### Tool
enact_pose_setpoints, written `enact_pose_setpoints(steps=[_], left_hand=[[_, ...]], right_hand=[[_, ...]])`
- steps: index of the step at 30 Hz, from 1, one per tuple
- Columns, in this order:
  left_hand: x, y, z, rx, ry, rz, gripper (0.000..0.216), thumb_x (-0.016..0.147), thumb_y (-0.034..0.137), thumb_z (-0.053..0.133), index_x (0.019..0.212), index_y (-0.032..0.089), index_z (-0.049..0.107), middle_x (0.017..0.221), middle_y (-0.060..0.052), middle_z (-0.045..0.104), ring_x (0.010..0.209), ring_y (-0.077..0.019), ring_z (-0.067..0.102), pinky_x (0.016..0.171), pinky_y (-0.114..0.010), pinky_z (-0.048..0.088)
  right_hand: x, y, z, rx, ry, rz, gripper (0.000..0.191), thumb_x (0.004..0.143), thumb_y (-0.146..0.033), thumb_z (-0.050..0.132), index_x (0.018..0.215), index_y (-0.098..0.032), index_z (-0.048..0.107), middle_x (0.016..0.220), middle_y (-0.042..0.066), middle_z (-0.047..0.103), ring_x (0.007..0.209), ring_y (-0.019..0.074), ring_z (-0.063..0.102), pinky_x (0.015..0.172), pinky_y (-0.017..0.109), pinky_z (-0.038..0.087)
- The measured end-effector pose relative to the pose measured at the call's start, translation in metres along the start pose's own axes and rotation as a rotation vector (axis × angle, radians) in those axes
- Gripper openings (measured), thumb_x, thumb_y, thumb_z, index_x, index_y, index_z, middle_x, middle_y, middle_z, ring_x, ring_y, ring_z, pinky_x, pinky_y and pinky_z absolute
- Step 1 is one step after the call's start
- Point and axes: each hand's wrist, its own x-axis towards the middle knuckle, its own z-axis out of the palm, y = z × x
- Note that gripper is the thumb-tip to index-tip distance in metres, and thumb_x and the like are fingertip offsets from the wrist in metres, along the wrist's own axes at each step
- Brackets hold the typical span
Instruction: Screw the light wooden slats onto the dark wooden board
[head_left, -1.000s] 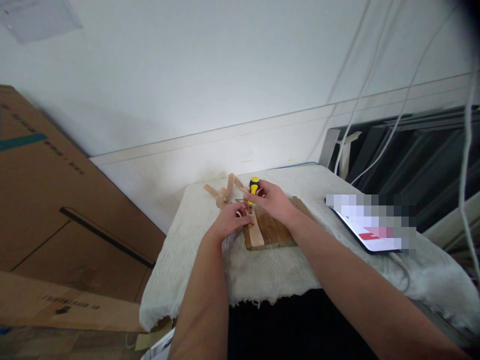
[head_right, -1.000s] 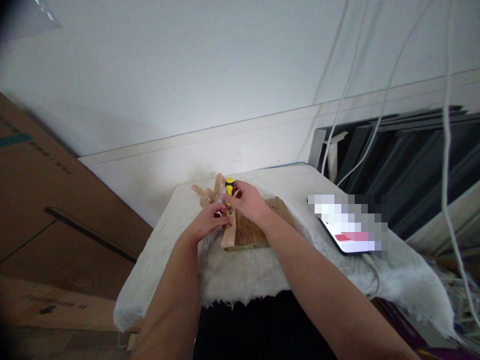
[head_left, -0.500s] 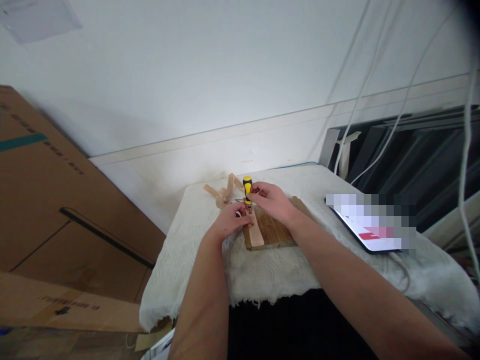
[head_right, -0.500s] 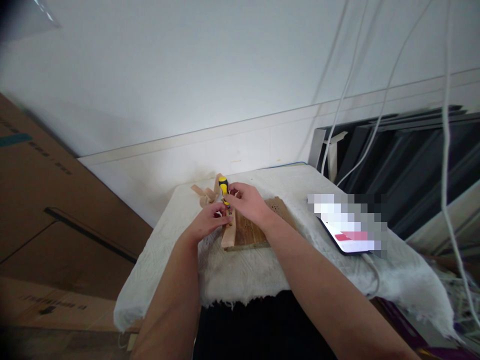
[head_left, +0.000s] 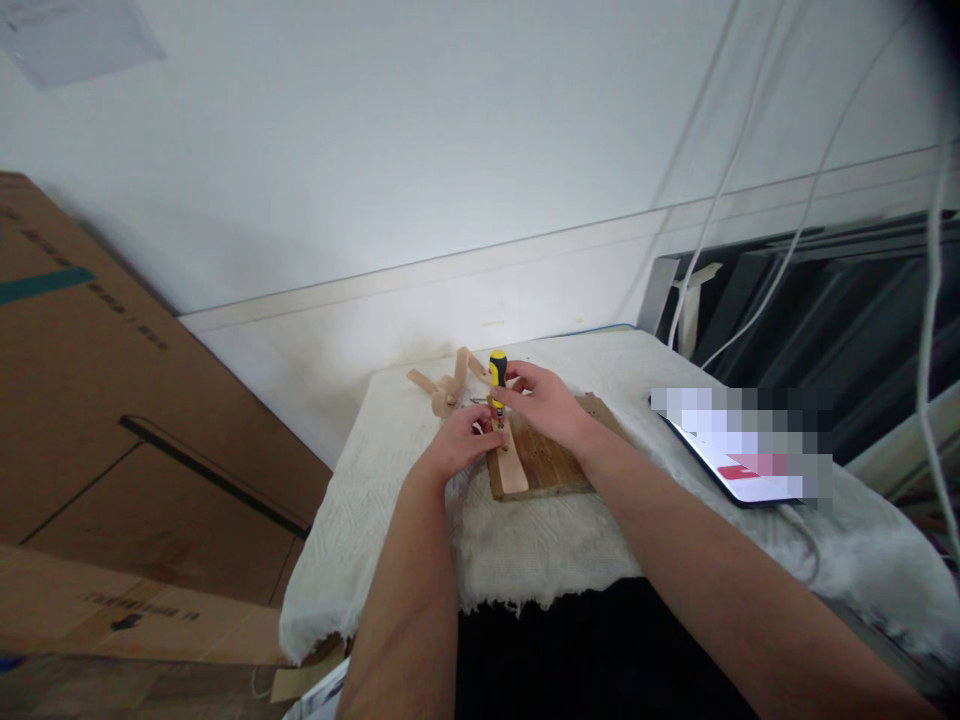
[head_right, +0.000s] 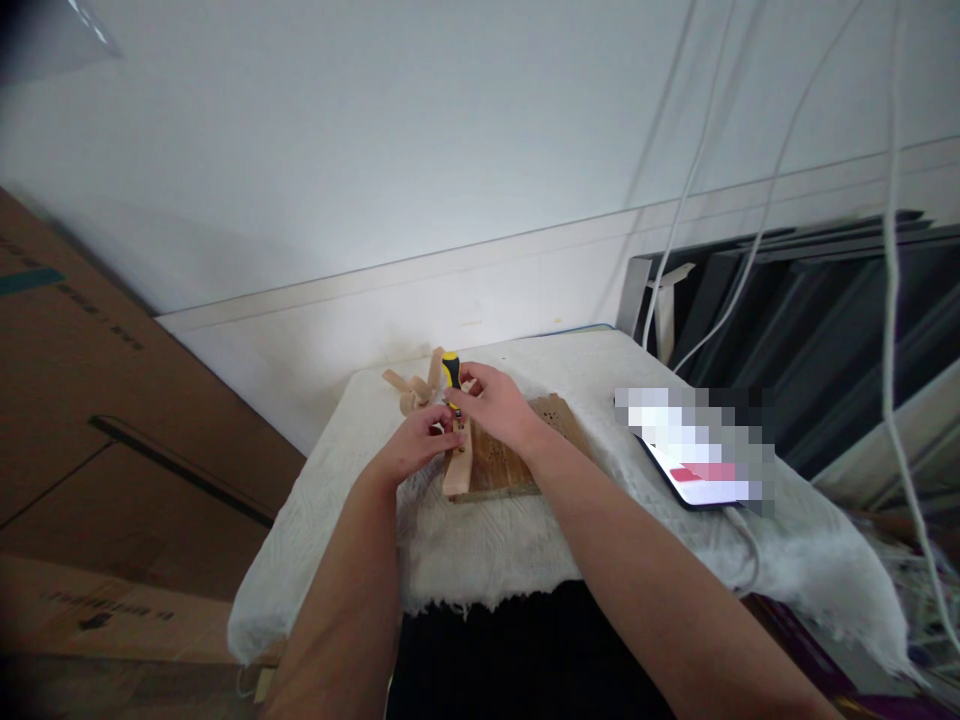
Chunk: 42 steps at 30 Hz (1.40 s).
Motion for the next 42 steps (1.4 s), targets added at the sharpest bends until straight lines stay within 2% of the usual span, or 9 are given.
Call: enact_pose_setpoints(steps=[4,9,16,25,28,32,37,42], left_hand=[[-0.0011,0.0021,-0.0002,0.014,0.014,-0.007,0.018,0.07,0.029,0.064,0.067,0.015,0.053,0.069,0.002,0.052,0.064,-0.0109,0.048,0.06,-0.024,0.038],[-0.0025,0.006,-0.0008,0.023,0.01,-0.003,0.02,0.071,0.031,0.063,0.068,0.015,0.052,0.069,0.001,0.052,0.064,-0.0113,0.048,0.06,-0.025,0.039],[-0.0002,0.0003,0.0007,-0.009,-0.005,-0.006,0.021,0.071,0.032,0.064,0.07,0.015,0.052,0.067,0.003,0.049,0.06,-0.0101,0.046,0.057,-0.024,0.038],[-0.0006,0.0023,0.0008,0.023,0.018,-0.021,0.019,0.071,0.03,0.064,0.068,0.015,0.053,0.067,0.002,0.051,0.061,-0.0101,0.046,0.057,-0.024,0.037],[-0.0008,0.0026,0.0007,0.027,0.025,-0.004,0.02,0.071,0.03,0.064,0.066,0.015,0.051,0.069,0.002,0.053,0.062,-0.0107,0.048,0.058,-0.024,0.038],[-0.0003,0.0026,0.0007,0.027,0.021,-0.001,0.02,0.071,0.029,0.063,0.066,0.015,0.05,0.068,0.002,0.052,0.062,-0.0108,0.048,0.058,-0.024,0.038],[0.0002,0.0025,0.0006,0.04,0.016,0.009,0.02,0.072,0.029,0.063,0.065,0.015,0.05,0.066,0.003,0.05,0.061,-0.0104,0.046,0.057,-0.024,0.037],[0.0001,0.0009,0.0014,0.021,0.024,0.008,0.02,0.071,0.031,0.063,0.068,0.015,0.052,0.067,0.002,0.05,0.061,-0.0105,0.047,0.057,-0.024,0.037]], right_hand=[[-0.0007,-0.001,-0.0001,-0.063,-0.002,0.018,0.018,0.077,-0.035,0.058,0.08,-0.018,0.063,0.069,0.0,0.061,0.062,0.0139,0.054,0.059,0.026,0.04],[0.0004,0.0033,0.0011,-0.099,0.056,0.051,0.031,0.069,-0.045,0.066,0.075,-0.018,0.054,0.067,0.0,0.057,0.06,0.0134,0.05,0.055,0.026,0.037],[0.0011,0.0034,-0.0002,-0.116,0.059,0.053,0.033,0.074,-0.049,0.06,0.066,-0.018,0.052,0.056,-0.004,0.046,0.053,0.0105,0.041,0.051,0.024,0.029],[-0.0001,0.0032,0.0002,0.019,-0.01,-0.001,0.01,0.075,-0.027,0.054,0.071,-0.018,0.057,0.061,-0.003,0.054,0.06,0.0126,0.05,0.057,0.024,0.036],[0.0006,0.0045,0.0004,0.002,0.006,0.002,0.011,0.074,-0.029,0.055,0.073,-0.018,0.056,0.063,-0.003,0.054,0.06,0.0125,0.05,0.058,0.025,0.036],[0.0007,0.0053,0.0014,-0.091,0.068,0.006,0.023,0.071,-0.039,0.063,0.073,-0.019,0.053,0.062,-0.004,0.05,0.056,0.0115,0.045,0.054,0.025,0.034],[0.0011,0.005,0.0016,-0.064,0.082,-0.031,0.02,0.072,-0.033,0.063,0.084,-0.018,0.058,0.083,0.002,0.061,0.064,0.0126,0.053,0.062,0.027,0.041],[0.0001,0.0024,0.0006,-0.047,0.025,-0.023,0.017,0.077,-0.031,0.057,0.087,-0.018,0.064,0.08,0.003,0.067,0.067,0.0153,0.058,0.066,0.029,0.044]])
